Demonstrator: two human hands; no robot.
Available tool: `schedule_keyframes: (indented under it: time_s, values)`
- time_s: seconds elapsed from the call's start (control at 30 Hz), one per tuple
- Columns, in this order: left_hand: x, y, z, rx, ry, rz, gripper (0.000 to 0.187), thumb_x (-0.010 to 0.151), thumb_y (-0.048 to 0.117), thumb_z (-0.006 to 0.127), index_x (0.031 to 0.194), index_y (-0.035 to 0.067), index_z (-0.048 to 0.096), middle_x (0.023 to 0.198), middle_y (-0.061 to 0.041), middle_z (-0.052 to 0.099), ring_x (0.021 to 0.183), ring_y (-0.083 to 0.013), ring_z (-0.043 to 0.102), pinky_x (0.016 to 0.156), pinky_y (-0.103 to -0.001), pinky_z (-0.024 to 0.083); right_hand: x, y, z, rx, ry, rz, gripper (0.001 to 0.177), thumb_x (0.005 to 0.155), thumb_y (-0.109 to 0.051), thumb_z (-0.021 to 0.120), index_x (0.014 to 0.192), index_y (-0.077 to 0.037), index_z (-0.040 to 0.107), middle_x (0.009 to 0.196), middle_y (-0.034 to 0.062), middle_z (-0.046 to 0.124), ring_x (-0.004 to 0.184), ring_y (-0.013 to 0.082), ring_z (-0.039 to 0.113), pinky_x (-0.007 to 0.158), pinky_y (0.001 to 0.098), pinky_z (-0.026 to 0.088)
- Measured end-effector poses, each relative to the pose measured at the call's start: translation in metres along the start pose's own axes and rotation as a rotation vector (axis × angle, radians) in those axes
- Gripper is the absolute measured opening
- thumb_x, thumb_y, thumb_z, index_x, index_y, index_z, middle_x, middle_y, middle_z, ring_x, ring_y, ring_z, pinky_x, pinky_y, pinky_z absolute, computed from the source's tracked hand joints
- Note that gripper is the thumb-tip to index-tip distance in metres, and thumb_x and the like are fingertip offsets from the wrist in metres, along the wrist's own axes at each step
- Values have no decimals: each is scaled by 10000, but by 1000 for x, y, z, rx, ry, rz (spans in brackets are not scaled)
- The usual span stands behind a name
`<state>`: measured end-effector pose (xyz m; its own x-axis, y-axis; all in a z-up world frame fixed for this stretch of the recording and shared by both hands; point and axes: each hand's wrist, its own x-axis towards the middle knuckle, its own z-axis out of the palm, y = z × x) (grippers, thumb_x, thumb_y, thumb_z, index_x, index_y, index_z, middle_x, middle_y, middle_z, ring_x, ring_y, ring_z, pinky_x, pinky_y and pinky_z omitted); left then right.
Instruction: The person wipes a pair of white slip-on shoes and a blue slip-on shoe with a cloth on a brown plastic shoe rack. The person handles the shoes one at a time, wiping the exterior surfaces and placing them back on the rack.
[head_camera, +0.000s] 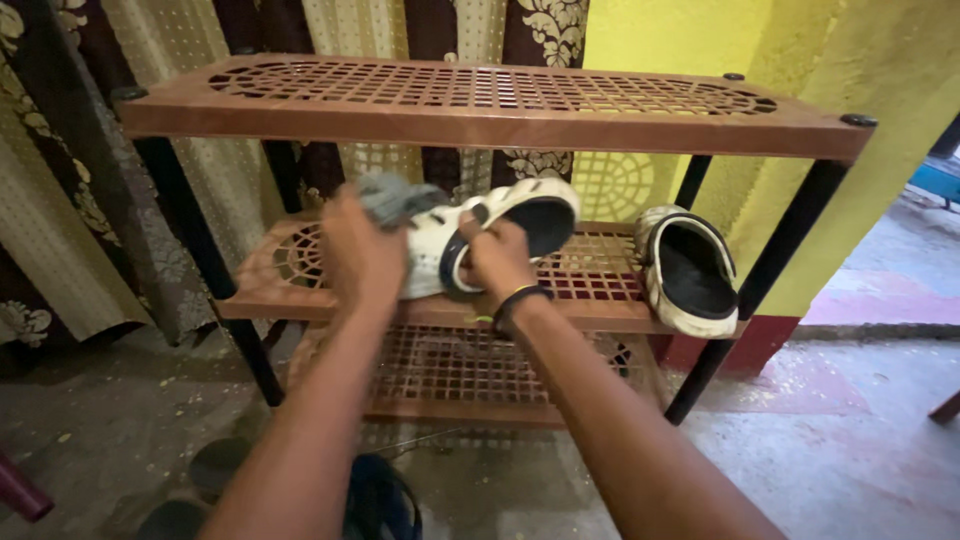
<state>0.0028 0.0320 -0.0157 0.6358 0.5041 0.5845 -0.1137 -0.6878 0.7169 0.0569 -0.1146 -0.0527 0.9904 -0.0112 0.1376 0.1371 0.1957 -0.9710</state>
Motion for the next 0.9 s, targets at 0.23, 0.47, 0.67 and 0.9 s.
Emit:
schedule_keyframes:
  time_s: [0.23, 0.47, 0.67, 0.9]
  values:
    - [-5, 2, -2, -166, 190, 18, 382, 768, 151, 884, 1045, -14, 681, 993, -236, 741, 937, -413, 720, 857, -491, 554, -1, 11, 23, -18, -33, -172, 251, 969, -259, 655, 856, -36, 668, 658, 1, 560, 512, 99, 502, 458, 282, 391]
    - [-12, 31, 16, -92, -83, 438, 512, 686, 69, 882, 1128, -28, 643, 1070, -266, 680, 1013, -449, 672, 866, -499, 548, 16, 5, 2, 208, 47, 8, 167, 953, -221, 585, 884, -87, 655, 681, 9, 599, 485, 105, 519, 430, 312, 382]
    - [-20, -2, 1, 36, -12, 378, 649, 725, 104, 879, 1283, -34, 579, 1131, -293, 614, 1021, -482, 623, 829, -538, 526, 13, 8, -11, 14, 153, -68, 380, 997, -342, 641, 799, -19, 639, 640, 32, 559, 456, 120, 470, 420, 321, 355]
    - [-20, 4, 17, 0, 81, 323, 492, 752, 96, 881, 1147, -21, 613, 1069, -249, 650, 1011, -441, 666, 863, -537, 536, 7, -3, 2, -66, 201, -65, 403, 996, -339, 627, 794, 5, 689, 656, 58, 591, 498, 155, 461, 452, 328, 347]
